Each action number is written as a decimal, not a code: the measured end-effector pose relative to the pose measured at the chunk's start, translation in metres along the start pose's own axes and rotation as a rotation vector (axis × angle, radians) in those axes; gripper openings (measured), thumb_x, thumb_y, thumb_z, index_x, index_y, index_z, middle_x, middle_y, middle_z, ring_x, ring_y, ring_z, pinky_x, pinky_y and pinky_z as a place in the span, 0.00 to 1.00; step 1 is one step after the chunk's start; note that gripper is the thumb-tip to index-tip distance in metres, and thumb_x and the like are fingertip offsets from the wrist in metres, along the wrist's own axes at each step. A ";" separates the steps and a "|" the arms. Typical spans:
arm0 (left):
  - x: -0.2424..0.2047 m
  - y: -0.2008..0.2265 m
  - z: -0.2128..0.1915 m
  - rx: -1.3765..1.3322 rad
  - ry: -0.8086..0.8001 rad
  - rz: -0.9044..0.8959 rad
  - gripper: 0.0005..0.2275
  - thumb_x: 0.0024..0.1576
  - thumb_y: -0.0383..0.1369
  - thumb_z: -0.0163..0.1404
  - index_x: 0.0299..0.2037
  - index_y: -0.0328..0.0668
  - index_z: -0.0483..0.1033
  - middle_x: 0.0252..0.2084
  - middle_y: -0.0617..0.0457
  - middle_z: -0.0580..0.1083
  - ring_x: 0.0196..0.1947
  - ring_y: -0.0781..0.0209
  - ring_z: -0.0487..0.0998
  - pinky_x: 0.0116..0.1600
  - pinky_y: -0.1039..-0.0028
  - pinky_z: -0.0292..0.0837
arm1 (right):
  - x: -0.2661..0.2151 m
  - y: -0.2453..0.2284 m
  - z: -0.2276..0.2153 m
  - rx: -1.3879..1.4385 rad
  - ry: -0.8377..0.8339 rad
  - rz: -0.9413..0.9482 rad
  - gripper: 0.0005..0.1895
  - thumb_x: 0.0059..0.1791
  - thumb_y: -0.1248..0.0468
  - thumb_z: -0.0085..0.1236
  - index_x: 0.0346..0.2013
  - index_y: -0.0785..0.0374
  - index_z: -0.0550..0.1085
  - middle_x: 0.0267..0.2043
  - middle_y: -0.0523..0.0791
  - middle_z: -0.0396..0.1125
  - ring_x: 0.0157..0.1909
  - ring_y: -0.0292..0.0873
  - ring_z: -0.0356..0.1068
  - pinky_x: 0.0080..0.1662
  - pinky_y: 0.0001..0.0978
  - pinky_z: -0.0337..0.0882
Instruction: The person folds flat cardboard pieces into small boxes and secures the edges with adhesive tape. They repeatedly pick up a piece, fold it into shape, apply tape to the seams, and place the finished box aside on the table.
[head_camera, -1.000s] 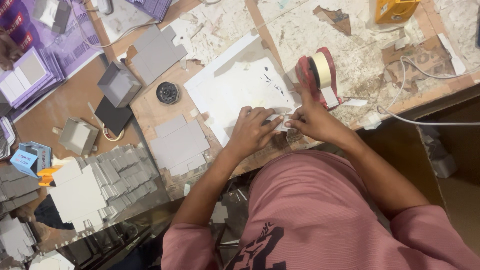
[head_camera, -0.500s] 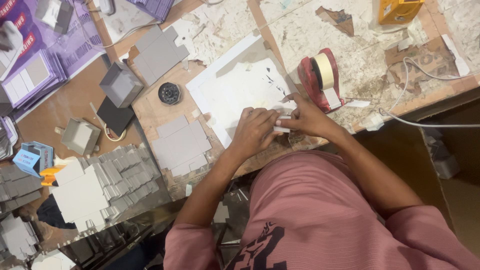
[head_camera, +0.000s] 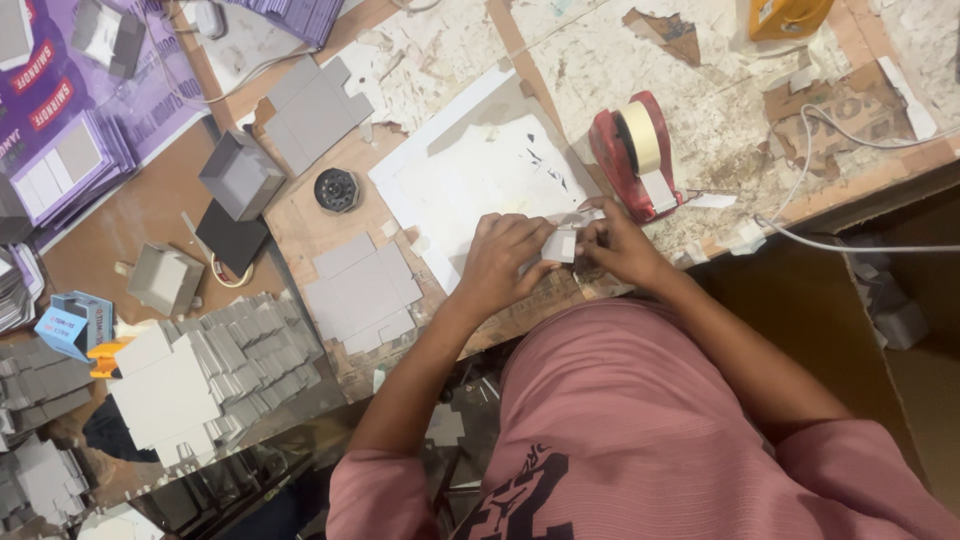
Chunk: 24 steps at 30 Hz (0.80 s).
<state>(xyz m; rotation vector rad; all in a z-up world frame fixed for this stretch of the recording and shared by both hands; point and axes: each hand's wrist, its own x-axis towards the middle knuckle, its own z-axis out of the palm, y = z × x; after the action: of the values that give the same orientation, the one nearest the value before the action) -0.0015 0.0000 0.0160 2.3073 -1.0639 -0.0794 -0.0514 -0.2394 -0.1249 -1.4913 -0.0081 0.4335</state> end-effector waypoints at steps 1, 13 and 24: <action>0.000 0.000 0.001 -0.004 0.013 0.000 0.24 0.54 0.39 0.62 0.58 0.34 0.75 0.54 0.48 0.76 0.54 0.51 0.73 0.59 0.61 0.60 | -0.002 0.002 0.001 0.061 0.007 -0.034 0.29 0.53 0.72 0.55 0.66 0.65 0.54 0.34 0.41 0.66 0.36 0.32 0.67 0.39 0.23 0.69; 0.023 0.037 -0.023 0.142 -0.204 -0.430 0.28 0.52 0.41 0.62 0.63 0.41 0.73 0.37 0.46 0.79 0.35 0.51 0.78 0.41 0.61 0.67 | 0.001 -0.027 0.017 -0.069 0.242 0.030 0.32 0.52 0.66 0.62 0.66 0.67 0.56 0.33 0.44 0.68 0.35 0.35 0.70 0.38 0.26 0.71; 0.025 0.045 -0.007 0.232 -0.103 -0.881 0.24 0.60 0.52 0.57 0.50 0.34 0.77 0.28 0.40 0.77 0.30 0.41 0.81 0.39 0.56 0.73 | -0.041 -0.061 0.025 0.111 -0.072 -0.024 0.48 0.41 0.73 0.69 0.69 0.58 0.51 0.47 0.48 0.72 0.53 0.43 0.74 0.57 0.38 0.73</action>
<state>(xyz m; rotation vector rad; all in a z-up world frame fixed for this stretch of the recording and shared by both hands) -0.0131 -0.0367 0.0500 2.8374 -0.0227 -0.4360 -0.0797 -0.2278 -0.0534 -1.3644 -0.0580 0.4615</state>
